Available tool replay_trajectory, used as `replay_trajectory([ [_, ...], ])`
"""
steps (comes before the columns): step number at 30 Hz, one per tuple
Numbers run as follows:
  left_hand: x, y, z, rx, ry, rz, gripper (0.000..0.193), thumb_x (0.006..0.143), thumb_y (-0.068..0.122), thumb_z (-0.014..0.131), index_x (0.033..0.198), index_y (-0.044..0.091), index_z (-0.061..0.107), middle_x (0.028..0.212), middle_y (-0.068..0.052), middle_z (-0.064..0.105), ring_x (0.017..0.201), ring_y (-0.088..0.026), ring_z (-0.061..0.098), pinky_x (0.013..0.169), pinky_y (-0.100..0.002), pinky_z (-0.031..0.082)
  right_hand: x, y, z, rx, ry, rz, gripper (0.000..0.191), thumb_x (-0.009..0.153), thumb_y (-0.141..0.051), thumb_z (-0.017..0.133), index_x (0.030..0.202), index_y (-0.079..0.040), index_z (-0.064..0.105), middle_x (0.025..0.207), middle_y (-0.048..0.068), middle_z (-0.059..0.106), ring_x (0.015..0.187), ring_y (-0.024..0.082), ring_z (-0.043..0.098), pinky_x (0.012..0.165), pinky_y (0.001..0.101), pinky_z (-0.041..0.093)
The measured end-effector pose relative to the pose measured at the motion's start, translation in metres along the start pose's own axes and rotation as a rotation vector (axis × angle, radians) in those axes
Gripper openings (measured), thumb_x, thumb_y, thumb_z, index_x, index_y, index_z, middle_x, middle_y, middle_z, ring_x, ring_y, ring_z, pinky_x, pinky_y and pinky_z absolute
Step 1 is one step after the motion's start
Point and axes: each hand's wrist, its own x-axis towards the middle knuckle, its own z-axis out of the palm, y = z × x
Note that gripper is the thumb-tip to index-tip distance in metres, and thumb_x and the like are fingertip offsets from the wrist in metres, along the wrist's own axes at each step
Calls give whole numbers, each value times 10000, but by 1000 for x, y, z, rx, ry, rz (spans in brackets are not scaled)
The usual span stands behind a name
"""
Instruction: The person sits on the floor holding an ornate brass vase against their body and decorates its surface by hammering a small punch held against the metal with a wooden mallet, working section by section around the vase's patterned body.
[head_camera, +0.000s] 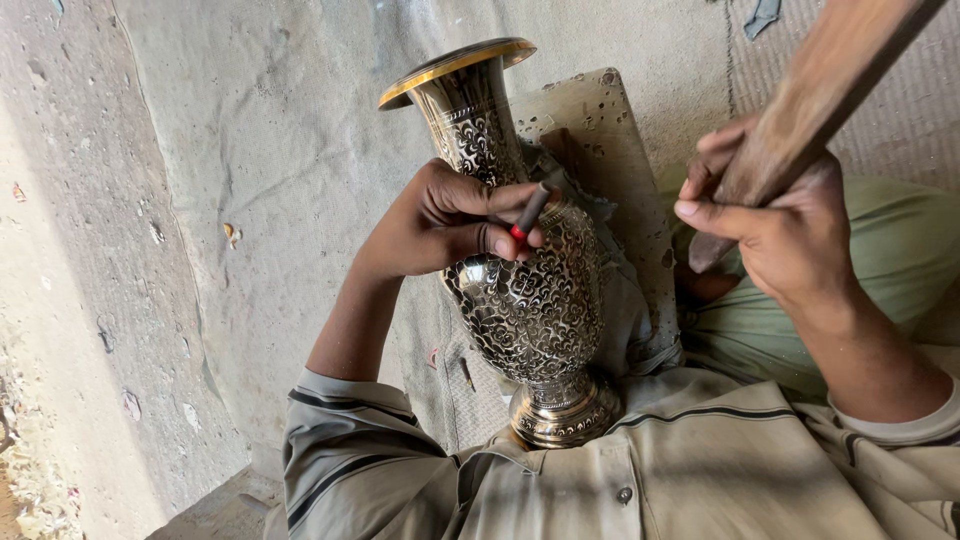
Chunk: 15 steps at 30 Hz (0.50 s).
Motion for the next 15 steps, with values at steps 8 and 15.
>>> replay_trajectory([
  [8, -2, 4, -1, 130, -11, 17, 469, 912, 5, 816, 1341, 131, 674, 1052, -82, 804, 929, -127, 789, 910, -299, 650, 0, 6, -8, -207, -63, 10, 286, 861, -24, 770, 1109, -99, 648, 887, 37, 690, 779, 124, 671, 703, 307, 541],
  [15, 3, -5, -4, -91, 30, -28, 446, 943, -15, 765, 1361, 96, 656, 1108, -108, 786, 981, -147, 773, 957, -338, 646, -1, 13, -14, -654, -67, 30, 295, 872, -69, 771, 1149, -73, 672, 832, 69, 696, 709, 185, 677, 655, 343, 511],
])
